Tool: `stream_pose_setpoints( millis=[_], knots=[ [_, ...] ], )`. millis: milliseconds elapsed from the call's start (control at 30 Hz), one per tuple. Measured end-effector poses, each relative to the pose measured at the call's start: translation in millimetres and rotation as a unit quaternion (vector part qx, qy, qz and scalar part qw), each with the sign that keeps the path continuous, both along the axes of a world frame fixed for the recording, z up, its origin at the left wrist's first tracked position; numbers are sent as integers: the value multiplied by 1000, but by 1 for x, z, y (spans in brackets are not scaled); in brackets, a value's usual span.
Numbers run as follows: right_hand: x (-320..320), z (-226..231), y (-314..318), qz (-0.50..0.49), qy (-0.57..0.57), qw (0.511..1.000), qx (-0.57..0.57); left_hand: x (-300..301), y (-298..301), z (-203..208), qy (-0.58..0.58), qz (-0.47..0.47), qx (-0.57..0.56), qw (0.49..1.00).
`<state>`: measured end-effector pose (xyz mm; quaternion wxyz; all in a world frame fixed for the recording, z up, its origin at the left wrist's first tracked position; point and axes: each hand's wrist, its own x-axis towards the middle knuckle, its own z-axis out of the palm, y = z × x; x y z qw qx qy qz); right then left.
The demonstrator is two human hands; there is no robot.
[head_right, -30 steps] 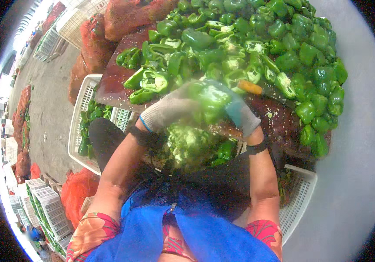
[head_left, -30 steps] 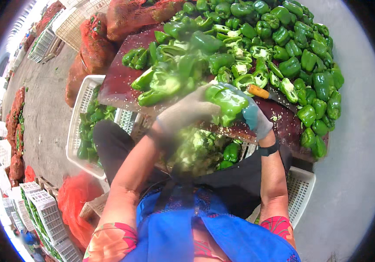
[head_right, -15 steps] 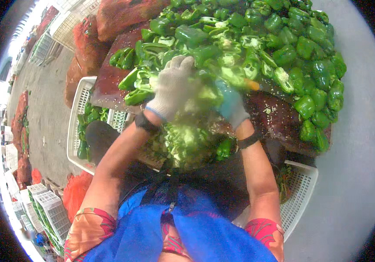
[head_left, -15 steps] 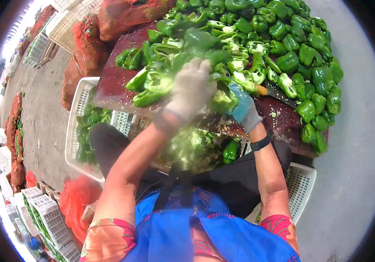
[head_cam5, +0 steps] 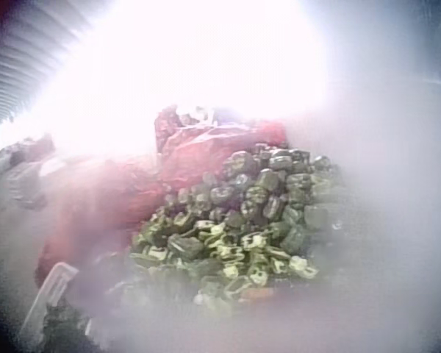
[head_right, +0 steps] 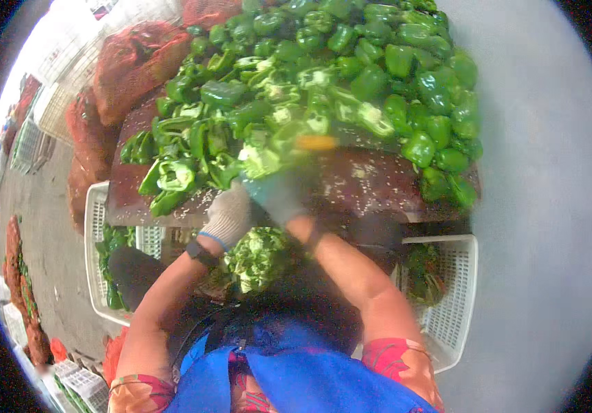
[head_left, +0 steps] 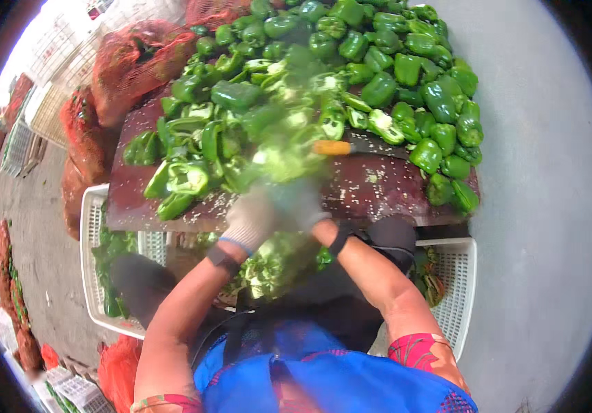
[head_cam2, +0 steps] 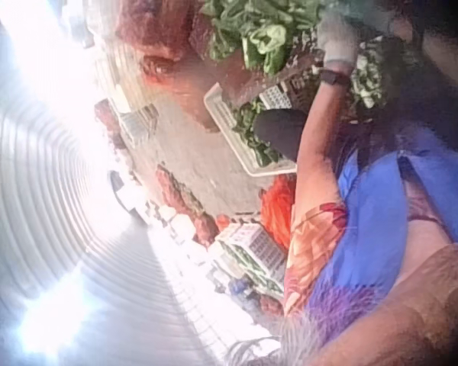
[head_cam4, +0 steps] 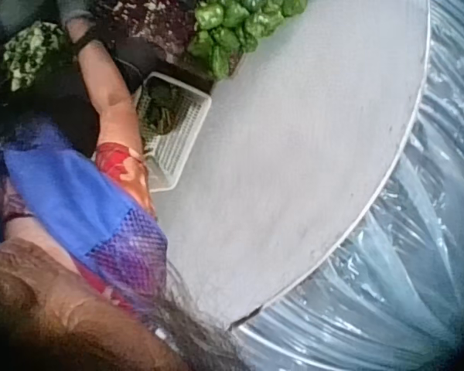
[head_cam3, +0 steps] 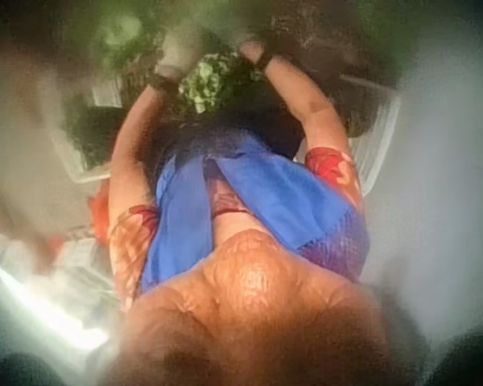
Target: Cutting and cleaning green bell peppers at a processing station in an industrial facility.
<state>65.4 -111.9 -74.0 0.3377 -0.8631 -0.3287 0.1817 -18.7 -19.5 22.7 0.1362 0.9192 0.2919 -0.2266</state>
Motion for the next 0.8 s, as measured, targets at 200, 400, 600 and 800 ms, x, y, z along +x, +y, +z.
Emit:
stream_pose_setpoints(
  millis=[200, 400, 600, 800],
  knots=[
    [-11, 3, 4, -56, -229, 966, -109, -19, 11, -51, -303, -31, -99, 947],
    [-1, 7, 10, -134, -70, 987, 47, -1, 24, -125, -416, 255, -452, 747],
    [16, -20, 32, -118, -176, 967, 143, -2, 42, -111, -417, 140, -487, 754],
    [39, -8, 27, -186, -40, 979, 78, -17, 48, -90, -447, -100, -374, 807]
  ],
)
